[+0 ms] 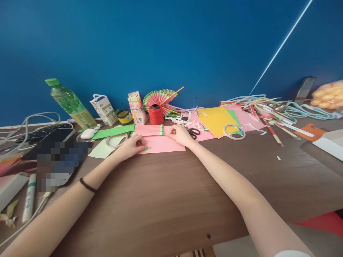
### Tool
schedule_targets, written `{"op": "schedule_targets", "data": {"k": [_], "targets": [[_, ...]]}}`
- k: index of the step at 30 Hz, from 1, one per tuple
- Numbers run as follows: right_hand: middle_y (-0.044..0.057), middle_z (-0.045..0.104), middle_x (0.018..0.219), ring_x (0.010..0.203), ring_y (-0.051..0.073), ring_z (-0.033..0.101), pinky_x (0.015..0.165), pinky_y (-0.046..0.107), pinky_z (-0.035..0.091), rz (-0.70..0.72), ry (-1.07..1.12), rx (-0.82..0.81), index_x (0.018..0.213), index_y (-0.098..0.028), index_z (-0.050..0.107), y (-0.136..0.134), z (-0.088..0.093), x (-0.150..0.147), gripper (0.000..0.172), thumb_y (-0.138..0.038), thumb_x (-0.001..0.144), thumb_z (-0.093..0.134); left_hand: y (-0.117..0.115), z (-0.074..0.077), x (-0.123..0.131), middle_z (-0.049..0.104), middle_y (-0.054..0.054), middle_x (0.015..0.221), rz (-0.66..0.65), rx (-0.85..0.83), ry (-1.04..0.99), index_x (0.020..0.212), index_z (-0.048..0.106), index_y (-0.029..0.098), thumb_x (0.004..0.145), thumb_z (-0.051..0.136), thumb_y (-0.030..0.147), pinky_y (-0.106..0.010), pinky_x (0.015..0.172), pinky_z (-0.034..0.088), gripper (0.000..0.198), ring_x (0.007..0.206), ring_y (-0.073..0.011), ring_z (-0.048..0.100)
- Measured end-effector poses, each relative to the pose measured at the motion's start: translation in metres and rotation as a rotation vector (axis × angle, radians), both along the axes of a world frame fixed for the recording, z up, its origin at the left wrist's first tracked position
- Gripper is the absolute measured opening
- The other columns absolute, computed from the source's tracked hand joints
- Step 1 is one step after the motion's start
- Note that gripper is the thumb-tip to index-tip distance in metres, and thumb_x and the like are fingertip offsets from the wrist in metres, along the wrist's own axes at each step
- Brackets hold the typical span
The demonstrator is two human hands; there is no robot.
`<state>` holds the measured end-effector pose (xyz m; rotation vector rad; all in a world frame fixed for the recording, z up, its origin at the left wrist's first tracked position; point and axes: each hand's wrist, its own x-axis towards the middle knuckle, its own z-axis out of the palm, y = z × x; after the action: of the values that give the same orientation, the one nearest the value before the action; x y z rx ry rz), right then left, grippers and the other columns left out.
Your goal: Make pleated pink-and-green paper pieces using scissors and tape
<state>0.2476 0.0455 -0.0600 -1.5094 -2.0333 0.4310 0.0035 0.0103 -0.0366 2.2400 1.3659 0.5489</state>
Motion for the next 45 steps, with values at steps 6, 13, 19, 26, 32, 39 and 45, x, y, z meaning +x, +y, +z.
{"op": "schedule_targets", "data": {"k": [6,13,19,26,32,39,45], "targets": [[0.003,0.06,0.088,0.079,0.017,0.055,0.065,0.026,0.042,0.153,-0.147,-0.298,0.079,-0.019,0.057,-0.005,0.024,0.011,0.026,-0.034,0.061,0.066,0.003,0.0,-0.005,0.054,0.0,0.072,-0.04,-0.043,0.008,0.069,0.047,0.019,0.069,0.056,0.036,-0.027,0.062,0.042,0.019,0.068,-0.0149,0.052],[0.006,0.055,0.087,0.092,0.027,0.05,0.059,0.027,0.039,0.272,-0.54,-0.401,0.073,-0.022,0.056,-0.024,0.05,0.008,0.036,-0.044,0.05,0.072,0.007,0.006,-0.013,0.055,-0.003,0.086,-0.111,-0.123,0.067,0.083,0.051,0.019,0.064,0.058,0.036,-0.03,0.072,0.043,0.026,0.08,-0.0174,0.053],[0.003,0.056,0.077,0.074,0.02,0.053,0.053,0.025,0.035,0.329,-0.531,-0.488,0.067,-0.021,0.051,-0.036,0.059,-0.004,0.032,-0.046,0.056,0.069,0.002,0.01,-0.009,0.055,-0.003,0.084,-0.132,-0.141,0.055,0.08,0.052,0.018,0.07,0.054,0.04,-0.03,0.071,0.042,0.024,0.078,-0.017,0.053],[0.0,0.055,0.07,0.061,0.013,0.047,0.05,0.024,0.031,0.436,-0.39,-0.45,0.062,-0.019,0.049,-0.039,0.047,-0.019,0.033,-0.05,0.063,0.062,0.003,0.002,-0.005,0.049,-0.003,0.08,-0.109,-0.052,0.103,0.079,0.05,0.018,0.07,0.056,0.039,-0.031,0.073,0.04,0.023,0.082,-0.0191,0.049],[0.001,0.054,0.077,0.067,0.014,0.047,0.053,0.023,0.032,0.437,-0.435,-0.491,0.065,-0.019,0.048,-0.039,0.047,-0.021,0.034,-0.05,0.064,0.061,0.006,0.007,-0.009,0.049,-0.004,0.092,-0.182,-0.091,0.155,0.085,0.052,0.018,0.065,0.061,0.043,-0.033,0.081,0.037,0.033,0.089,-0.0207,0.047],[0.001,0.055,0.079,0.069,0.014,0.048,0.056,0.023,0.033,0.43,-0.422,-0.516,0.066,-0.019,0.047,-0.039,0.048,-0.02,0.032,-0.048,0.066,0.06,-0.001,0.014,-0.004,0.049,-0.004,0.094,-0.24,-0.125,0.232,0.086,0.056,0.021,0.069,0.059,0.041,-0.035,0.087,0.032,0.027,0.097,-0.0224,0.043],[0.001,0.054,0.08,0.069,0.014,0.047,0.056,0.023,0.033,0.448,-0.427,-0.492,0.068,-0.019,0.048,-0.035,0.041,-0.017,0.035,-0.051,0.065,0.061,-0.014,0.015,0.008,0.046,-0.003,0.097,-0.151,-0.123,0.299,0.085,0.055,0.023,0.069,0.057,0.044,-0.041,0.09,0.028,0.026,0.103,-0.0244,0.038]]}}
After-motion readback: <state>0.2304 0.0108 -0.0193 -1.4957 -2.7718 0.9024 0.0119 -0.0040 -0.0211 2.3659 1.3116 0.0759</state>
